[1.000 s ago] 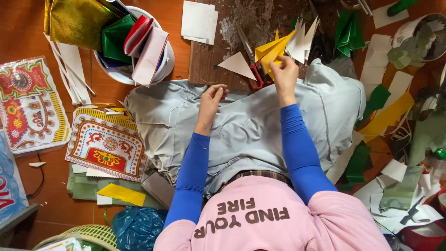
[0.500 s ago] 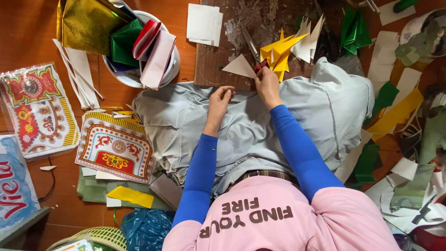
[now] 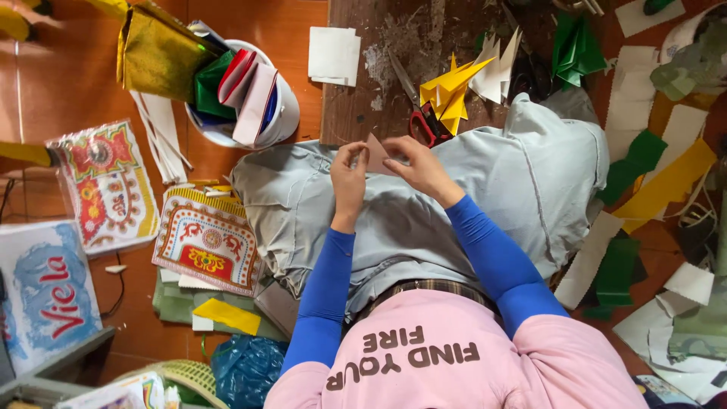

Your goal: Folding and cutting colored paper to create decorative paper shapes.

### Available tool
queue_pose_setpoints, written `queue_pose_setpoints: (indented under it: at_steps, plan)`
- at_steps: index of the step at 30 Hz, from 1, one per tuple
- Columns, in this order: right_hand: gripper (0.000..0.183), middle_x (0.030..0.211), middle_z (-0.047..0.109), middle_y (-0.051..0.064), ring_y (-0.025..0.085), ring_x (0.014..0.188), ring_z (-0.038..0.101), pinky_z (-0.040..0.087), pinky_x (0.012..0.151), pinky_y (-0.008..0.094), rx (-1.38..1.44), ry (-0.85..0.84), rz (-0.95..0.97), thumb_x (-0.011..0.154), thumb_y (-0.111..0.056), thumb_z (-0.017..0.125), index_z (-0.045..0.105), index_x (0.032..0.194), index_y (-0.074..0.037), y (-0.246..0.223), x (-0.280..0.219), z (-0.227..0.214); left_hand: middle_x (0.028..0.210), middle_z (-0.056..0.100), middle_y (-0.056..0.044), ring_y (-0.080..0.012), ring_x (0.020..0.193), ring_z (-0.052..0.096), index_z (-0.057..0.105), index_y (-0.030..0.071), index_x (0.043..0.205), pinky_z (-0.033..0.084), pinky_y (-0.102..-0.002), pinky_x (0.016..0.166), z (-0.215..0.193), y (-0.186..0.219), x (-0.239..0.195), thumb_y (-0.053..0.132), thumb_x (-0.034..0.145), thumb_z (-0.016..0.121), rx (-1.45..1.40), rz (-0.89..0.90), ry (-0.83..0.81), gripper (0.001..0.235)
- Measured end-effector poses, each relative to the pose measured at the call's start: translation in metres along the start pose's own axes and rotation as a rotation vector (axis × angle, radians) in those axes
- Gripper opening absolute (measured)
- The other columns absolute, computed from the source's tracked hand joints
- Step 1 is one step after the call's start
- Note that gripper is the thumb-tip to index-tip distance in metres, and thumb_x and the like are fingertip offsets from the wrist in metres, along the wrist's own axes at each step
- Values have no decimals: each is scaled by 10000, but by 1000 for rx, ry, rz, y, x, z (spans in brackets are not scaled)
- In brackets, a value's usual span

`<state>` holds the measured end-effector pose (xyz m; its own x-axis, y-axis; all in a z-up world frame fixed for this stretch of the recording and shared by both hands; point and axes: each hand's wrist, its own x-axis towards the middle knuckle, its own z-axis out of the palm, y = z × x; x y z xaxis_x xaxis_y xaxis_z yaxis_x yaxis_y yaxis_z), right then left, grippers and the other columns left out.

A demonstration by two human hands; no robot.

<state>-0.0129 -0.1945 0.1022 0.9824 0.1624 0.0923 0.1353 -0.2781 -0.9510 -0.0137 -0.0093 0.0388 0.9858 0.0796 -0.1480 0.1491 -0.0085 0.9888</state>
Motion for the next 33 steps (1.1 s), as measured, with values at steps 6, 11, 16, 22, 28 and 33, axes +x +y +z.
queue_pose_setpoints:
  at_steps: [6, 11, 16, 22, 28, 33]
  plan:
    - [196, 859, 601, 78, 200, 769, 604, 478, 664, 333, 3, -121, 21, 898, -114, 784, 632, 856, 1, 27, -7, 9, 1017, 660, 17, -59, 928, 596, 645, 7, 1152, 496, -220, 825, 5, 10, -13, 80, 1038, 612, -256, -55, -30, 140]
    - [380, 772, 543, 114, 279, 721, 542, 437, 630, 388, -136, -47, -62, 816, -175, 866, 546, 762, 22, 18, -7, 9, 1003, 663, 21, -51, 876, 580, 646, 11, 1173, 491, -215, 761, 15, 48, -20, 129, 1072, 584, -119, -69, -33, 167]
    - [421, 739, 536, 128, 342, 730, 532, 411, 630, 452, -288, -48, -239, 823, -189, 862, 516, 694, 15, 30, -10, 8, 967, 656, 0, -67, 841, 568, 646, -22, 1156, 486, -231, 732, 6, 26, -15, 59, 994, 675, -19, -23, -39, 184]
    - [42, 1026, 705, 97, 274, 989, 660, 527, 864, 370, -69, -56, -103, 1033, -39, 688, 700, 993, -35, -6, -5, -11, 985, 713, -36, -102, 879, 666, 664, -50, 1166, 550, -248, 783, -17, 14, -9, 38, 969, 706, -261, -227, -157, 220]
    - [289, 1386, 544, 149, 288, 1236, 566, 511, 986, 365, 72, -291, -226, 807, 36, 776, 740, 1077, -61, -10, -3, -18, 930, 746, -84, -155, 827, 711, 557, 55, 1365, 588, -279, 714, -25, 63, -21, 51, 907, 695, -348, -528, -485, 479]
    - [105, 1018, 648, -9, 63, 948, 598, 508, 849, 217, 554, -197, 214, 1016, -53, 732, 664, 1094, -36, 41, -8, -18, 1052, 759, 1, -71, 919, 665, 716, -55, 1263, 526, -213, 809, -40, 7, -15, 118, 1008, 679, -335, -289, -280, 311]
